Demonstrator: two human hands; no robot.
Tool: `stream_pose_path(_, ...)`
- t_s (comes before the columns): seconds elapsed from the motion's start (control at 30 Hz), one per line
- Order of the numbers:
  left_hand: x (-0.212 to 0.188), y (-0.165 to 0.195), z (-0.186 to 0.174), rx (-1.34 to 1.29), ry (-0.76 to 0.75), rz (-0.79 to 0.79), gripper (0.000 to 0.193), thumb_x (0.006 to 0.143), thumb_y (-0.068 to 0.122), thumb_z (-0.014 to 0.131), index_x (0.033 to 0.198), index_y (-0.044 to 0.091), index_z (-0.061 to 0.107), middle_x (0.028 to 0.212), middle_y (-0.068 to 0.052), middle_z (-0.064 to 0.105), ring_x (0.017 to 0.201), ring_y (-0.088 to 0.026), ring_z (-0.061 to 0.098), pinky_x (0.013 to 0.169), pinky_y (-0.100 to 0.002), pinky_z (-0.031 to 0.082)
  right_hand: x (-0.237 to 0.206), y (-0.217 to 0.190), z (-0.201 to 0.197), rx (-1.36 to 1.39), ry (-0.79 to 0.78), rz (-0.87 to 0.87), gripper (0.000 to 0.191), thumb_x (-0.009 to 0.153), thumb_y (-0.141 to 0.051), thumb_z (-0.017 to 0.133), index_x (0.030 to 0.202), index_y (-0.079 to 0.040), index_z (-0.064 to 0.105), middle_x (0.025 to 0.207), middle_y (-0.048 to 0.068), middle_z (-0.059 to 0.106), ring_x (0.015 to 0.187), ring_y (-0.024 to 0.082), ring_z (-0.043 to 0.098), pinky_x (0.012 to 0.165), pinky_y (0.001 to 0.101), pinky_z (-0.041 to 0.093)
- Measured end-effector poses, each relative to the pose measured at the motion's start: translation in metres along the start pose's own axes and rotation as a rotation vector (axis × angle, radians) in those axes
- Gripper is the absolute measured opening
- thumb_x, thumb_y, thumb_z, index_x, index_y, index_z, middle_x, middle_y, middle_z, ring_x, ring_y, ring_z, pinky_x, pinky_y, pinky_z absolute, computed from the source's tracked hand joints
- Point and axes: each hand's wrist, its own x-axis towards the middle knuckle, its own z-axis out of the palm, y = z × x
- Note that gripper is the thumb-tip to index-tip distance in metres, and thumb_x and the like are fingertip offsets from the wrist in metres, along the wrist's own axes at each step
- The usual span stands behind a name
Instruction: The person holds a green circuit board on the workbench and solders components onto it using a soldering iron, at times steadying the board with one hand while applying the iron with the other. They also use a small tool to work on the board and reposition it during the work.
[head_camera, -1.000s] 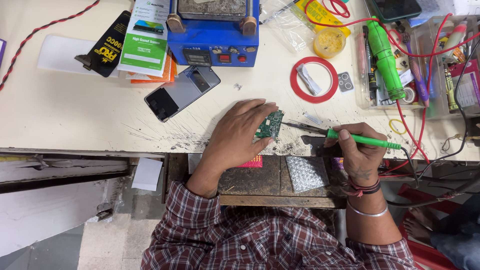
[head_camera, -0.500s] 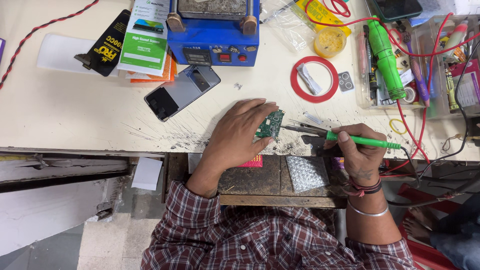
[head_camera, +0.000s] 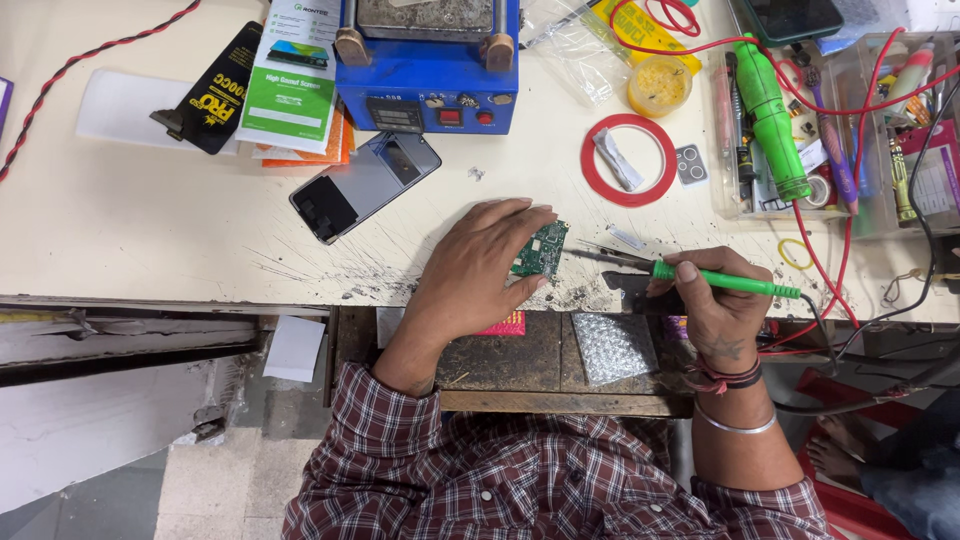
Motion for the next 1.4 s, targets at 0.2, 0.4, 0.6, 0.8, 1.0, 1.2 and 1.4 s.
stream_pose_path(0.2, -0.0002, -0.0001, -0.0006, -0.003, 0.007, 0.006, 0.069, 0.083, 0.031, 0.081, 0.142, 0.013, 0.052, 0.145, -0.003, 0.06, 0.143, -0.025, 0.044, 0.118, -0.045, 0.037, 0.0008, 0.0001, -0.0006, -0.004, -0.003, 0.009, 0.013, 0.107, -0.007, 0.065, 0.106, 0.005, 0.067, 0.088, 0.012, 0.072, 0.078, 0.019, 0.072, 0.076, 0.0319, 0.062)
stream_pose_path(0.4, 0.0001, 0.0005, 0.0, 0.003, 0.002, 0.004, 0.069, 0.082, 0.031, 0.081, 0.142, 0.013, 0.052, 0.146, -0.003, 0.06, 0.143, -0.025, 0.044, 0.118, -0.045, 0.037, 0.0009, -0.0012, -0.001, -0.018, -0.019, 0.024, 0.013, 0.106, -0.007, 0.065, 0.105, 0.005, 0.068, 0.087, 0.012, 0.073, 0.077, 0.018, 0.072, 0.074, 0.0315, 0.062)
stream_pose_path(0.6, 0.0001, -0.0001, 0.0012, 0.004, -0.013, -0.017, 0.069, 0.082, 0.031, 0.081, 0.142, 0.014, 0.052, 0.146, -0.003, 0.06, 0.143, -0.025, 0.043, 0.118, -0.044, 0.036, 0.0013, -0.0023, -0.0014, -0.018, -0.027, 0.023, 0.013, 0.106, -0.007, 0.065, 0.105, 0.005, 0.068, 0.087, 0.013, 0.073, 0.077, 0.018, 0.073, 0.074, 0.0308, 0.062)
stream_pose_path(0.8, -0.0001, 0.0001, 0.0014, 0.001, -0.009, -0.015, 0.07, 0.084, 0.032, 0.081, 0.144, 0.014, 0.051, 0.145, -0.004, 0.059, 0.143, -0.025, 0.043, 0.118, -0.045, 0.037, 0.0012, -0.0029, -0.0008, -0.007, -0.023, 0.03, 0.013, 0.106, -0.007, 0.064, 0.104, 0.006, 0.068, 0.086, 0.013, 0.073, 0.076, 0.018, 0.073, 0.074, 0.0313, 0.062)
stream_pose_path(1.0, 0.0003, 0.002, -0.0013, -0.005, -0.02, -0.04, 0.07, 0.082, 0.031, 0.082, 0.143, 0.015, 0.052, 0.144, -0.004, 0.06, 0.142, -0.025, 0.044, 0.116, -0.045, 0.038, 0.0013, -0.0019, -0.0008, 0.032, -0.018, 0.043, 0.013, 0.107, -0.006, 0.065, 0.106, 0.006, 0.068, 0.087, 0.013, 0.072, 0.077, 0.019, 0.072, 0.075, 0.0317, 0.062)
stream_pose_path(1.2, 0.0014, 0.0026, -0.002, -0.001, -0.026, -0.054, 0.071, 0.081, 0.03, 0.082, 0.143, 0.014, 0.051, 0.145, -0.006, 0.058, 0.141, -0.027, 0.044, 0.116, -0.044, 0.038, 0.002, 0.0001, -0.0005, -0.012, -0.008, 0.01, 0.013, 0.107, -0.007, 0.065, 0.106, 0.006, 0.067, 0.09, 0.013, 0.073, 0.078, 0.018, 0.072, 0.076, 0.0311, 0.062)
stream_pose_path(1.4, 0.0007, 0.0018, -0.0016, -0.006, -0.007, -0.021, 0.07, 0.081, 0.03, 0.082, 0.143, 0.013, 0.052, 0.146, -0.005, 0.059, 0.142, -0.026, 0.045, 0.117, -0.044, 0.038, 0.0011, -0.0015, -0.0001, -0.021, 0.006, 0.013, 0.013, 0.107, -0.008, 0.066, 0.106, 0.006, 0.067, 0.088, 0.012, 0.073, 0.077, 0.018, 0.071, 0.075, 0.0307, 0.061)
